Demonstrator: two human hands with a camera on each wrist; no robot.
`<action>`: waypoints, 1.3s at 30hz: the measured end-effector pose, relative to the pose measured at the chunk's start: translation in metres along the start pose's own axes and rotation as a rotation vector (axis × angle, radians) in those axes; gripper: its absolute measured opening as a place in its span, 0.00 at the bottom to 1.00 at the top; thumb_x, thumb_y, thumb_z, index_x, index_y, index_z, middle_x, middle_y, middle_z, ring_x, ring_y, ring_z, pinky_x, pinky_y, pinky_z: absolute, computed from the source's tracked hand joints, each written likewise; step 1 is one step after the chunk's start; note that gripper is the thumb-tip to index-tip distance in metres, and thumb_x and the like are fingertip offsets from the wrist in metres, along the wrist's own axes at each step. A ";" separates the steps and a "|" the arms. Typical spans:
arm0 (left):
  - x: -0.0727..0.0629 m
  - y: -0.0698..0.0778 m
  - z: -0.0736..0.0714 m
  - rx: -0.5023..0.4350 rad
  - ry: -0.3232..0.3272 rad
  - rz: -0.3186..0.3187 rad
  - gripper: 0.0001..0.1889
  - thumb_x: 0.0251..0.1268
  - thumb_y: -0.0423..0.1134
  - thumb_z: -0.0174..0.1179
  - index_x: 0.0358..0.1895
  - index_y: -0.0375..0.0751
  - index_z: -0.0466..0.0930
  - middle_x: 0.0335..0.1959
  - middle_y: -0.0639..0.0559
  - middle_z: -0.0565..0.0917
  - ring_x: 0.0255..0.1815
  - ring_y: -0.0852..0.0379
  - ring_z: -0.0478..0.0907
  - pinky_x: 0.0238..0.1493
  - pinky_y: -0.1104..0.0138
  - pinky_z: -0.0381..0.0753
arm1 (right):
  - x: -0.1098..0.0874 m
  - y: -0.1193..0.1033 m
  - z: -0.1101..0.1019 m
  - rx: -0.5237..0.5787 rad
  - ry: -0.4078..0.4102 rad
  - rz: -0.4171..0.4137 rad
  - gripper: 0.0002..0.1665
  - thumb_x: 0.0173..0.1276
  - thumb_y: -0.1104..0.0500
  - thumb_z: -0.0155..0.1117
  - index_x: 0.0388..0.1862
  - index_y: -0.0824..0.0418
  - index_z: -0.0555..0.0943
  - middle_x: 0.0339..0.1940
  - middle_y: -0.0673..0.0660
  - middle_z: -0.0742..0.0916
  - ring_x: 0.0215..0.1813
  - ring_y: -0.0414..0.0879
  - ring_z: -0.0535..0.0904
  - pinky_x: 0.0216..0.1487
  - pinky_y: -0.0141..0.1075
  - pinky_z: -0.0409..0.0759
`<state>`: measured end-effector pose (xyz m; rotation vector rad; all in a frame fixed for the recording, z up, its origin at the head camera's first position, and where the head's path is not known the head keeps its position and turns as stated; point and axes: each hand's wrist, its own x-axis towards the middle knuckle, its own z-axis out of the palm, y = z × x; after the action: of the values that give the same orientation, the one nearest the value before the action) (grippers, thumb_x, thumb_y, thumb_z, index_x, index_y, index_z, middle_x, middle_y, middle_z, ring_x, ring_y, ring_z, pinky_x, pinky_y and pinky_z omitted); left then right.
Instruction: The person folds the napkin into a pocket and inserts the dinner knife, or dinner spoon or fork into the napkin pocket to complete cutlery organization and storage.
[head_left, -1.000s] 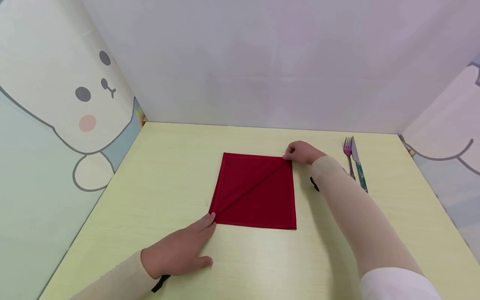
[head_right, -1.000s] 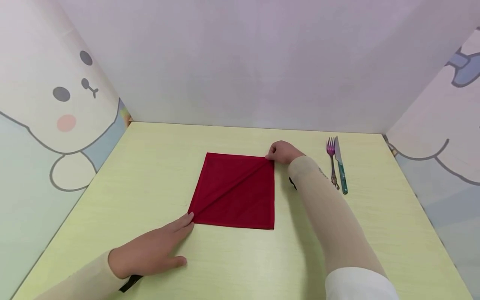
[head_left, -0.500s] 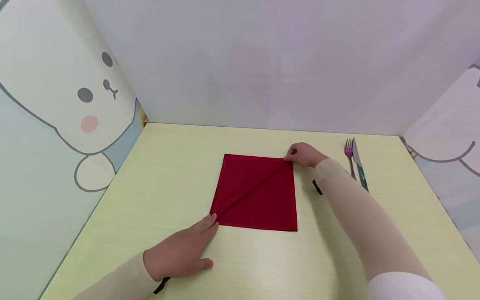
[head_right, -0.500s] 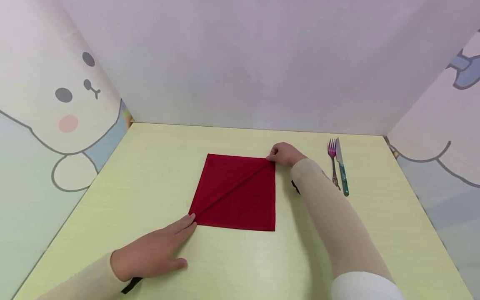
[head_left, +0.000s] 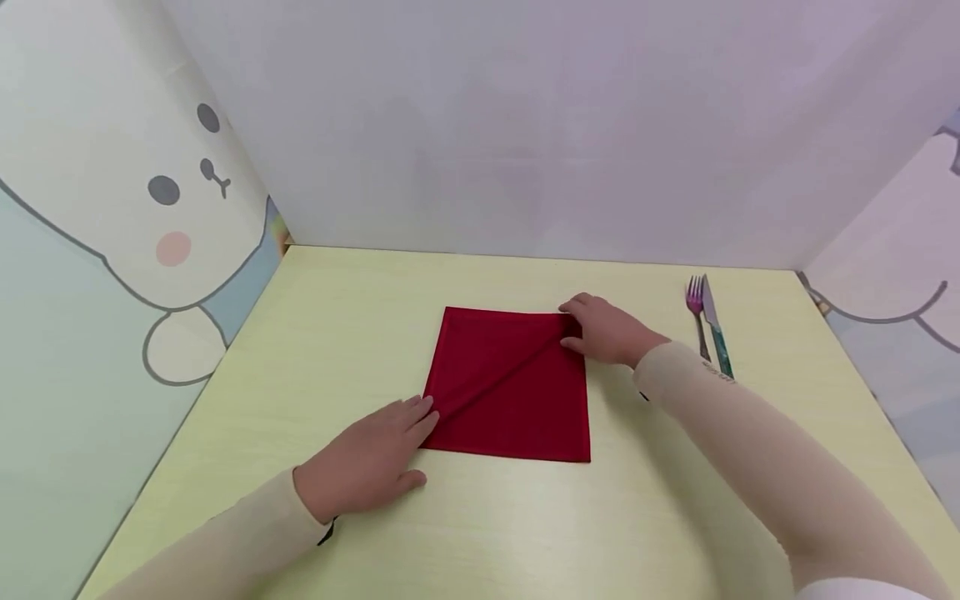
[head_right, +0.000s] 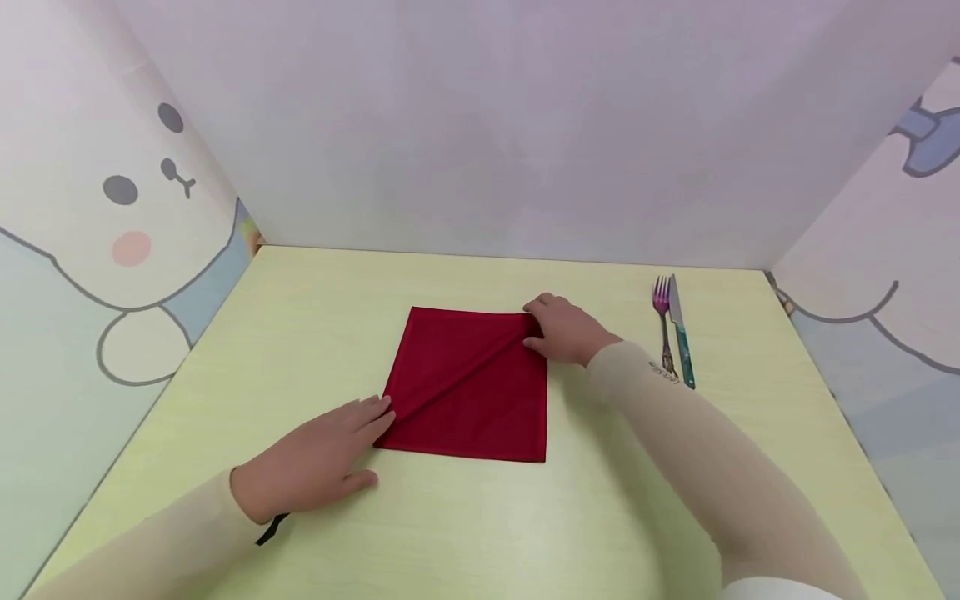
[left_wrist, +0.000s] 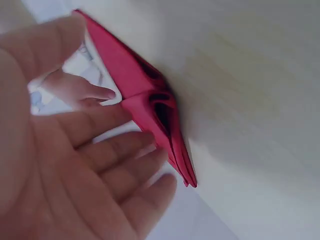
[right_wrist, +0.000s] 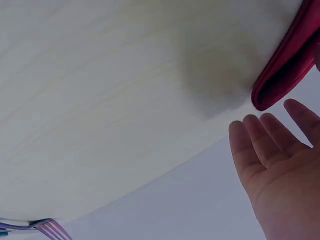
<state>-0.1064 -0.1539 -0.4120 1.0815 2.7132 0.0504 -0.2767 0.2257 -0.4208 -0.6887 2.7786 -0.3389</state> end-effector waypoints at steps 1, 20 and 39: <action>0.001 -0.001 0.001 0.028 0.004 -0.003 0.39 0.70 0.53 0.66 0.75 0.33 0.68 0.77 0.39 0.67 0.78 0.41 0.62 0.75 0.53 0.64 | -0.002 -0.004 0.002 -0.036 -0.005 -0.026 0.40 0.74 0.48 0.68 0.76 0.67 0.68 0.73 0.67 0.72 0.73 0.63 0.68 0.73 0.56 0.67; 0.003 0.001 0.014 -0.010 -0.013 -0.026 0.45 0.65 0.57 0.67 0.77 0.30 0.64 0.80 0.36 0.61 0.80 0.39 0.58 0.75 0.54 0.65 | -0.017 -0.017 0.024 -0.096 -0.165 -0.134 0.71 0.58 0.20 0.64 0.86 0.56 0.49 0.86 0.61 0.48 0.85 0.62 0.37 0.81 0.56 0.40; 0.000 0.005 0.022 -0.012 0.005 -0.026 0.53 0.59 0.64 0.69 0.77 0.29 0.62 0.80 0.35 0.59 0.80 0.37 0.55 0.76 0.53 0.62 | -0.013 -0.009 0.033 -0.084 -0.142 -0.144 0.73 0.55 0.16 0.60 0.87 0.54 0.49 0.87 0.58 0.48 0.85 0.60 0.37 0.81 0.55 0.40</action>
<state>-0.0983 -0.1508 -0.4333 1.0438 2.7272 0.0645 -0.2514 0.2186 -0.4465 -0.8990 2.6281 -0.1929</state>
